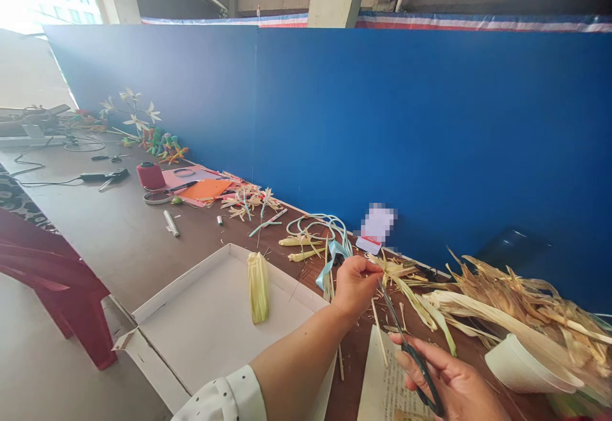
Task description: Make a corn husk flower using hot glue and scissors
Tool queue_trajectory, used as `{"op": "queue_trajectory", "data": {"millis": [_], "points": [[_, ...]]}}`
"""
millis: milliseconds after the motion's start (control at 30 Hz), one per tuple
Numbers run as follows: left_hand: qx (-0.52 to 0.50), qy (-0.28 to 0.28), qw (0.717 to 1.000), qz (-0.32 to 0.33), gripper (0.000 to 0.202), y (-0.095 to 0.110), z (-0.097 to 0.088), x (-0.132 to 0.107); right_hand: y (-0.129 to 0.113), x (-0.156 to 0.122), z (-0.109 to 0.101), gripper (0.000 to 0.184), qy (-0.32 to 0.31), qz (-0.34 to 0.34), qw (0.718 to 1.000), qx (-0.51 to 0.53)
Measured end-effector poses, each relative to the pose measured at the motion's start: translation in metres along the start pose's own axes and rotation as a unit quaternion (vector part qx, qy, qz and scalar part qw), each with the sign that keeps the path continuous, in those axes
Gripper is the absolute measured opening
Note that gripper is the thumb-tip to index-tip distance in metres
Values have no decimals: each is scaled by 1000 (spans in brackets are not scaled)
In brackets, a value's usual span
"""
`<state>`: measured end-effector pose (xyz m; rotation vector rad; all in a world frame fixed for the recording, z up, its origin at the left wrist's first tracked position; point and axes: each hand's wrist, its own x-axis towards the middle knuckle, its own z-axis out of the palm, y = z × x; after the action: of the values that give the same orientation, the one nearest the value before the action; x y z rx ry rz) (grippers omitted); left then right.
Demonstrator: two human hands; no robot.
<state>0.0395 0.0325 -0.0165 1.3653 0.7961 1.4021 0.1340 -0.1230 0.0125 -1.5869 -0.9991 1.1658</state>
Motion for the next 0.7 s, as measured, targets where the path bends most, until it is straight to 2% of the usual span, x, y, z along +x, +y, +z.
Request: {"op": "queue_trajectory", "data": {"millis": [133,700], "points": [[2,0,1000,-3,4,3,-1,-1,0,-3,-1,57,5,-16,1000,-12],[3,6,1000,-8,10,3,0,0,1,-2,-2,65,8,17,998,-55]]}}
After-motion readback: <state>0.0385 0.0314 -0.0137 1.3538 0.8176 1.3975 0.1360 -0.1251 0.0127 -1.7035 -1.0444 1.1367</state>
